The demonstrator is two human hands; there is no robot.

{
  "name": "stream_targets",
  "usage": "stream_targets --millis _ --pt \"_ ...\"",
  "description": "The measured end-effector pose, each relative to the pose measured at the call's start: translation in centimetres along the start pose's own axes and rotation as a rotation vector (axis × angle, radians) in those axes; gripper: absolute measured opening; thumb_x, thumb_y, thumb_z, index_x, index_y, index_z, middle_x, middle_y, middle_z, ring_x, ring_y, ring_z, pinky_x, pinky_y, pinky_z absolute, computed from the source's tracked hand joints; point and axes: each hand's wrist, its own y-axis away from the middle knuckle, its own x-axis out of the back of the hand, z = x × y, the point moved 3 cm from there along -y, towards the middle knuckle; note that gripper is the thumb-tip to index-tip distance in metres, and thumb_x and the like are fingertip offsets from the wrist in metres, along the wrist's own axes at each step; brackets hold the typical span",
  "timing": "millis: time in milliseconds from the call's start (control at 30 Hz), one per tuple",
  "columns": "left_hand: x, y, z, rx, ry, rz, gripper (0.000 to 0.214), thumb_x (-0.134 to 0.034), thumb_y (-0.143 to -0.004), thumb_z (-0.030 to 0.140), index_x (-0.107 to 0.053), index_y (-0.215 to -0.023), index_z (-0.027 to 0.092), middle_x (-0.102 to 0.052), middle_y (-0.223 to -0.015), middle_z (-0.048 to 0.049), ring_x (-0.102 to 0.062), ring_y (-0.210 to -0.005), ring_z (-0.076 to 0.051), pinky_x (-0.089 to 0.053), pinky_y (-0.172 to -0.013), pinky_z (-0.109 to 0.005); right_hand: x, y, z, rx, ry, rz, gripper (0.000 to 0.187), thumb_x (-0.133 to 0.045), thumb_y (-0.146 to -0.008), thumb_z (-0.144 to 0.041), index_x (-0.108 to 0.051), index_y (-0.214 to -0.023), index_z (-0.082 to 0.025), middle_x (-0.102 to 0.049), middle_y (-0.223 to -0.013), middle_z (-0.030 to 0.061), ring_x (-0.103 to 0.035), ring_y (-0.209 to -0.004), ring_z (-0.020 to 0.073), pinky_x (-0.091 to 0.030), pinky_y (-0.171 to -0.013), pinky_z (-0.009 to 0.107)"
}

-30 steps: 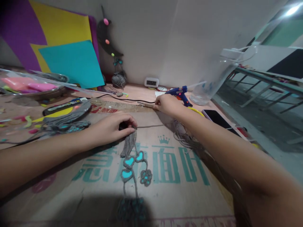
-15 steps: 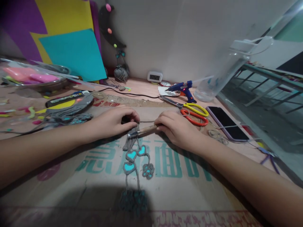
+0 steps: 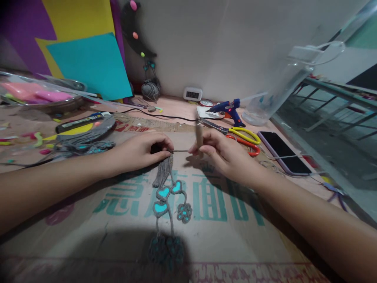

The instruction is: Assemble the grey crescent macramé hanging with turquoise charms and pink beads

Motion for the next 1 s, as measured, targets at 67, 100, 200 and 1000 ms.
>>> stream_targets --millis 67,100,200,1000 --pt "0.0 0.0 0.0 -0.011 0.013 0.003 0.014 -0.057 -0.087 0.023 -0.067 -0.095 0.017 -0.067 -0.087 -0.0033 -0.059 -0.082 -0.017 -0.044 -0.076 -0.029 -0.5 -0.5 -1.1 0.004 -0.152 0.009 0.016 -0.045 -0.098 -0.028 -0.059 -0.105 -0.021 -0.071 -0.103 0.0075 -0.068 -0.094 0.021 -0.054 -0.083 0.036" --pt "0.0 0.1 -0.1 -0.014 0.018 0.003 0.013 -0.057 -0.087 0.022 -0.066 -0.095 0.017 -0.066 -0.086 -0.0031 -0.059 -0.082 -0.017 -0.044 -0.075 -0.029 -0.9 -0.8 -1.5 0.02 -0.178 0.024 0.014 -0.047 -0.098 -0.026 -0.058 -0.105 -0.021 -0.07 -0.104 0.0072 -0.067 -0.096 0.0208 -0.053 -0.084 0.036" --pt "-0.1 0.1 -0.2 -0.025 0.029 -0.003 0.012 -0.057 -0.087 0.021 -0.066 -0.095 0.017 -0.065 -0.085 -0.0025 -0.058 -0.08 -0.016 -0.043 -0.073 -0.028 -1.9 -1.5 -2.3 0.075 -0.104 0.066 0.01 -0.053 -0.094 -0.021 -0.058 -0.103 -0.02 -0.067 -0.098 0.0061 -0.065 -0.091 0.0203 -0.052 -0.082 0.035" --pt "0.0 -0.2 0.1 -0.036 0.034 -0.014 0.009 -0.057 -0.086 0.017 -0.065 -0.089 0.017 -0.065 -0.082 -0.0019 -0.056 -0.077 -0.016 -0.041 -0.07 -0.026 -3.5 -1.4 -2.8 0.127 -0.121 0.06 0.01 -0.052 -0.092 -0.015 -0.059 -0.099 -0.018 -0.069 -0.089 0.0039 -0.065 -0.08 0.0151 -0.052 -0.073 0.027"
